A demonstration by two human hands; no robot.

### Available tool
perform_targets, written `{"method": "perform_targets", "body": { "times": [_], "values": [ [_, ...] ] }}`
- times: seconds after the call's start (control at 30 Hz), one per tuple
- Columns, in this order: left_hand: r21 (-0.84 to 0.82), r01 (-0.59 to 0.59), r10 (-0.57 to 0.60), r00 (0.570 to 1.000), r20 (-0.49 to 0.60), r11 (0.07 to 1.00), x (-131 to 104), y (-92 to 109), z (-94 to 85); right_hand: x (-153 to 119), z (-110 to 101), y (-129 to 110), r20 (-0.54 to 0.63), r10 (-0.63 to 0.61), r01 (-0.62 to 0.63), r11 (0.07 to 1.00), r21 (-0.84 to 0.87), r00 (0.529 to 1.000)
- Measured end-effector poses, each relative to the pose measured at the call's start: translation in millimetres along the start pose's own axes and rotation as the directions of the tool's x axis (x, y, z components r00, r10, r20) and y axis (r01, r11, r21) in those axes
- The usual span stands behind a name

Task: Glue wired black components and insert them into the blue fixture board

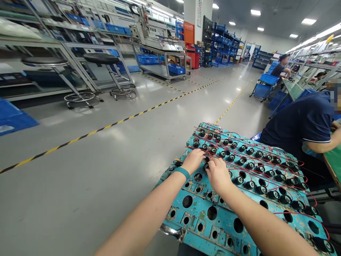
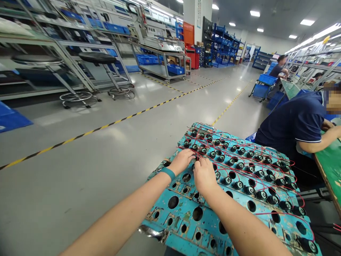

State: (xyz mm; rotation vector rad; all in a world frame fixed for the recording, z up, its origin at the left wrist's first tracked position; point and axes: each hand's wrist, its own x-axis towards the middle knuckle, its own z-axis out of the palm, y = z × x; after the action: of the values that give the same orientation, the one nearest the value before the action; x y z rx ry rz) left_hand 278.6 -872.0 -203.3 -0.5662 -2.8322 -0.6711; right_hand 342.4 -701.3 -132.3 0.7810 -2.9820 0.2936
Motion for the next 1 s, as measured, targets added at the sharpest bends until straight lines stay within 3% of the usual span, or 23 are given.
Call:
{"method": "perform_targets", "body": {
  "times": [0.23, 0.5, 0.7, 0.83, 1.0],
  "values": [
    [-0.152, 0.064, -0.076, 0.994, -0.074, 0.986, -10.8, -9.6, -4.1, -3.9, 3.9, 6.2, -0.011, -0.045, 0.045, 0.999, 0.013, 0.999],
    [-0.329, 0.136, -0.146, 0.989, -0.007, 0.934, 0.7, 8.4, 8.7, 1.0, 11.5, 9.9, 0.0, -0.005, 0.005, 1.0, -0.005, 1.0],
    [-0.491, 0.245, -0.237, 0.968, 0.08, 0.836, 10.1, 6.3, 2.8, 3.0, 12.9, 10.8, 0.022, -0.02, 0.02, 1.0, -0.005, 1.0],
    [-0.595, 0.317, -0.285, 0.947, 0.151, 0.739, 3.2, -1.4, -7.4, 6.0, 10.0, 14.3, 0.015, -0.058, 0.058, 0.998, 0.035, 0.998],
    [-0.649, 0.404, -0.392, 0.904, 0.173, 0.645, -9.9, -5.0, -16.5, -3.6, -1.0, 21.5, -0.073, -0.055, 0.063, 0.991, 0.121, 0.996]
  ]
}}
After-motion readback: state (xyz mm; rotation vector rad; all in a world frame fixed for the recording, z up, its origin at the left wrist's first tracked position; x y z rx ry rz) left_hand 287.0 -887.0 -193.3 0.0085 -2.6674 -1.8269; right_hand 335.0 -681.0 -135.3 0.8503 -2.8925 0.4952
